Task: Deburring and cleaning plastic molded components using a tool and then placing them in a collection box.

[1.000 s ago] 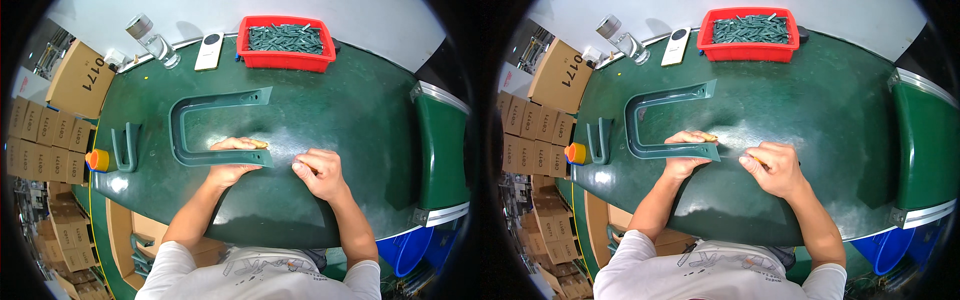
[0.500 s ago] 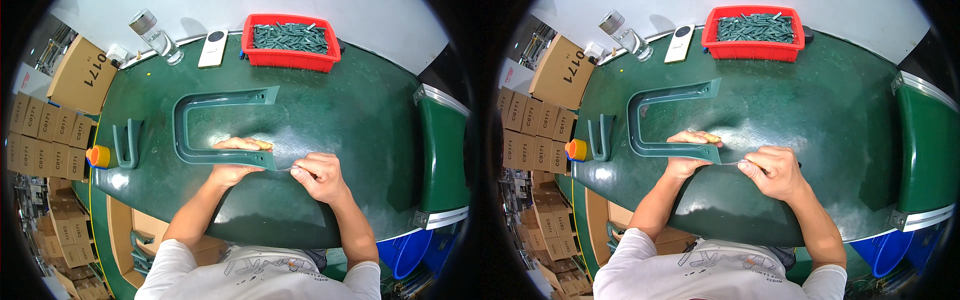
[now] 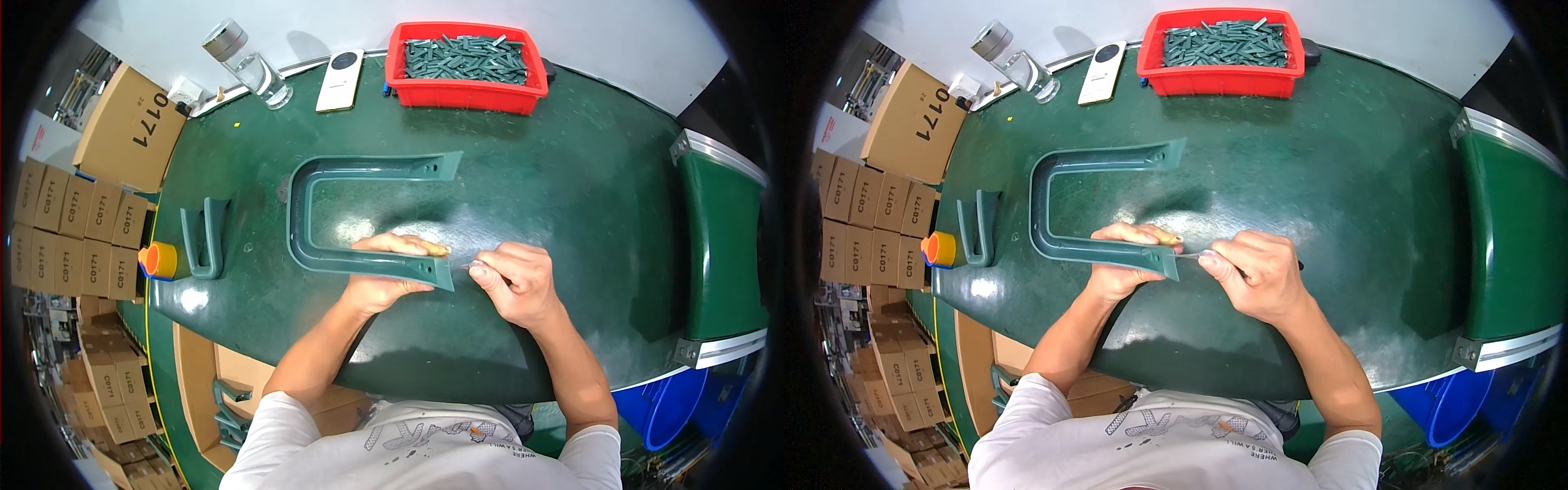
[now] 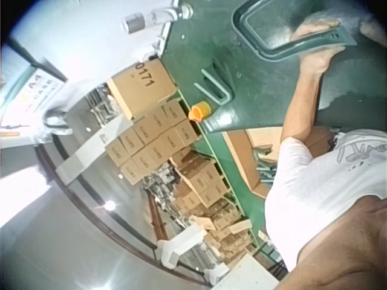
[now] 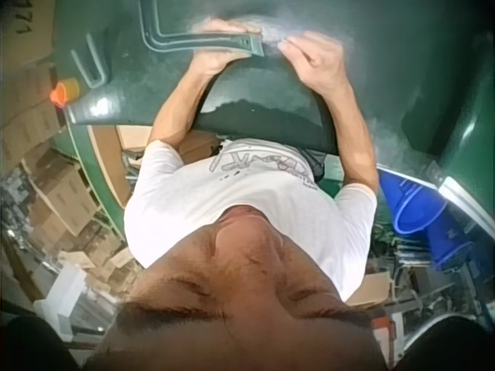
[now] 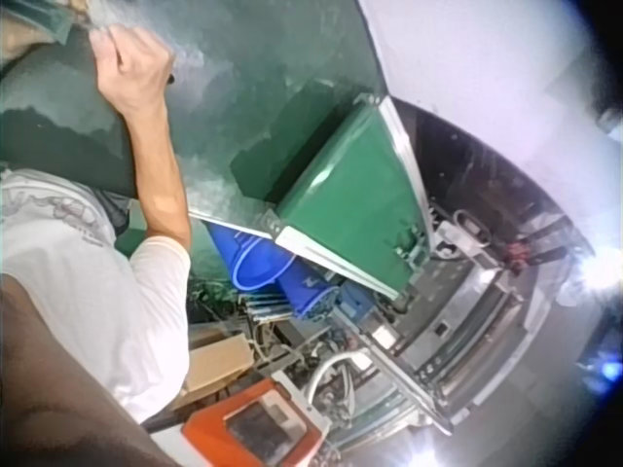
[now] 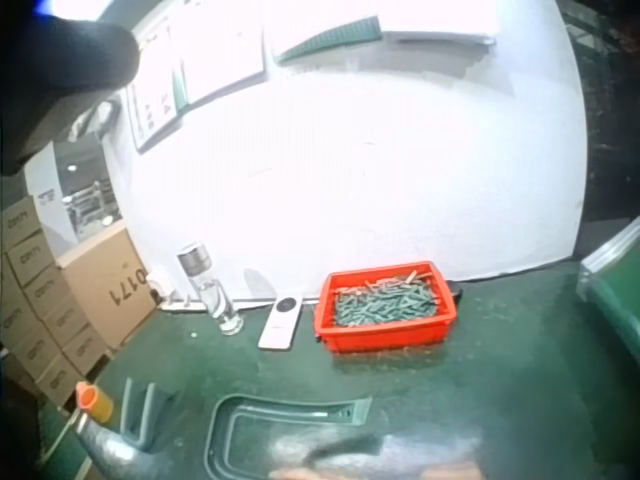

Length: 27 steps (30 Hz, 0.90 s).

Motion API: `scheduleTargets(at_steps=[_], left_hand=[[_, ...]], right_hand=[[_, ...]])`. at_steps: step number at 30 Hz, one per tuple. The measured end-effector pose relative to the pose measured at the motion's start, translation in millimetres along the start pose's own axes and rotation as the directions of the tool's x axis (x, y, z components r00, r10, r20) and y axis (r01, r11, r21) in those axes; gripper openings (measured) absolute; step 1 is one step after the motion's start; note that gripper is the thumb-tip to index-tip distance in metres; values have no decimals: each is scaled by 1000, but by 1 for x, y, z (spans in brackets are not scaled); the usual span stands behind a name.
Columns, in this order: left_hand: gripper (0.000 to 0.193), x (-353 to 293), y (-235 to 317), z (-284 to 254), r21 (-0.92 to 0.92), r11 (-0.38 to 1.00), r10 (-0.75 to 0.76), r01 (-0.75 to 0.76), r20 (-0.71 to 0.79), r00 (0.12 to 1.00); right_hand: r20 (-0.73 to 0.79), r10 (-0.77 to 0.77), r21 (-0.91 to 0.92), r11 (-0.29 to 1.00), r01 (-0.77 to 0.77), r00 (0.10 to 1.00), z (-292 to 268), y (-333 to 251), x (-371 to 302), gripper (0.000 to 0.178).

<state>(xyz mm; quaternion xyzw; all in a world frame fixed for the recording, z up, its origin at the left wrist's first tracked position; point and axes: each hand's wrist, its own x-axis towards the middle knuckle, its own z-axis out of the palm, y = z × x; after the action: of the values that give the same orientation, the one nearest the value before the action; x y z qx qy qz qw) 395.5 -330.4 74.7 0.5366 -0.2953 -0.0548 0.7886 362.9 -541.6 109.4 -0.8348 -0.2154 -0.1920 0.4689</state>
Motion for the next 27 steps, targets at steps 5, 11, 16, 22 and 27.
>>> scheduleTargets(at_steps=[5,11,16,22,27], left_hand=[[33,4,5,21,12,999,50,-51,104,993],[39,-3,12,12,-130,982,-168,133,-314,934],[37,-4,10,12,-75,989,-141,125,-262,955],[37,-6,6,9,2,991,-131,135,-200,971],[37,-5,8,9,9,990,-137,141,-176,975]], right_hand=[[-85,36,-113,993,-45,996,0,7,0,18],[-211,-104,-128,989,78,972,-1,0,0,17],[-161,-126,-146,984,102,979,1,-2,-1,17],[-187,-129,-136,985,105,974,2,-1,-2,19],[-187,-116,-151,985,88,975,1,-1,-2,18]])
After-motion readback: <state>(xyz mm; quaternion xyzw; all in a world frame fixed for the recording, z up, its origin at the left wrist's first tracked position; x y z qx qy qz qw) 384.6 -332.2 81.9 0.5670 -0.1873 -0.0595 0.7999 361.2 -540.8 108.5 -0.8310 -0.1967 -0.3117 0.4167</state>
